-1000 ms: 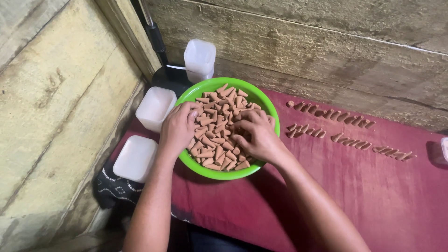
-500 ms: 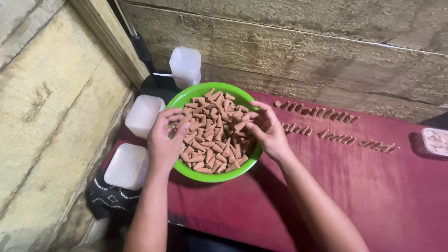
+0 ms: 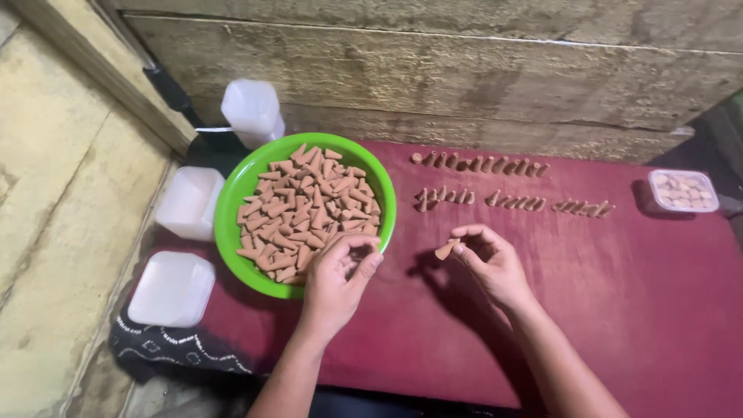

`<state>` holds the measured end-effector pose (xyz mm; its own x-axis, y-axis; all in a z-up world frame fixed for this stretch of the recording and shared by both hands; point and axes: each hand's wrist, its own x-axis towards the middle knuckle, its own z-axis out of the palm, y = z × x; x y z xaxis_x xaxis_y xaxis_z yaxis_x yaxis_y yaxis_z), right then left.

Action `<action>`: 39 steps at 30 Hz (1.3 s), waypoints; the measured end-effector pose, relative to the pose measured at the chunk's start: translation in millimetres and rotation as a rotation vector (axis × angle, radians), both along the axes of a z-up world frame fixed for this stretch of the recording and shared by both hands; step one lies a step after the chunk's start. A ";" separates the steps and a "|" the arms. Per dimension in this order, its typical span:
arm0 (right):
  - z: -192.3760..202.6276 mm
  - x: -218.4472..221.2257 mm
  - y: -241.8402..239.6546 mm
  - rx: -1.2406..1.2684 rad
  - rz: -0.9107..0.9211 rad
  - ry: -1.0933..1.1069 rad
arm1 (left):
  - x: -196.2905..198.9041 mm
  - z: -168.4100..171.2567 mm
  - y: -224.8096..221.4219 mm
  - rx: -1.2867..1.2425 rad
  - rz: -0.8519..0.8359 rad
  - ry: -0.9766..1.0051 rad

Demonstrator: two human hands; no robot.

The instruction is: Arranging incense cones in rows on a table and sorting them in a bowl

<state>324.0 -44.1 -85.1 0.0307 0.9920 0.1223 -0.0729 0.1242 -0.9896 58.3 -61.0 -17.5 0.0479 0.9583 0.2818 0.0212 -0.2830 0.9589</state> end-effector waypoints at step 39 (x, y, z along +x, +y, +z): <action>-52.4 63.6 117.5 0.432 -0.107 -1.261 | 138.6 -75.4 149.0 0.241 0.051 1.158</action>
<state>387.6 73.4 -137.5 -0.2599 0.8668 0.4257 0.8855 0.3898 -0.2530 196.9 87.9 -92.8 0.3565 0.8946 0.2694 0.8586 -0.4274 0.2831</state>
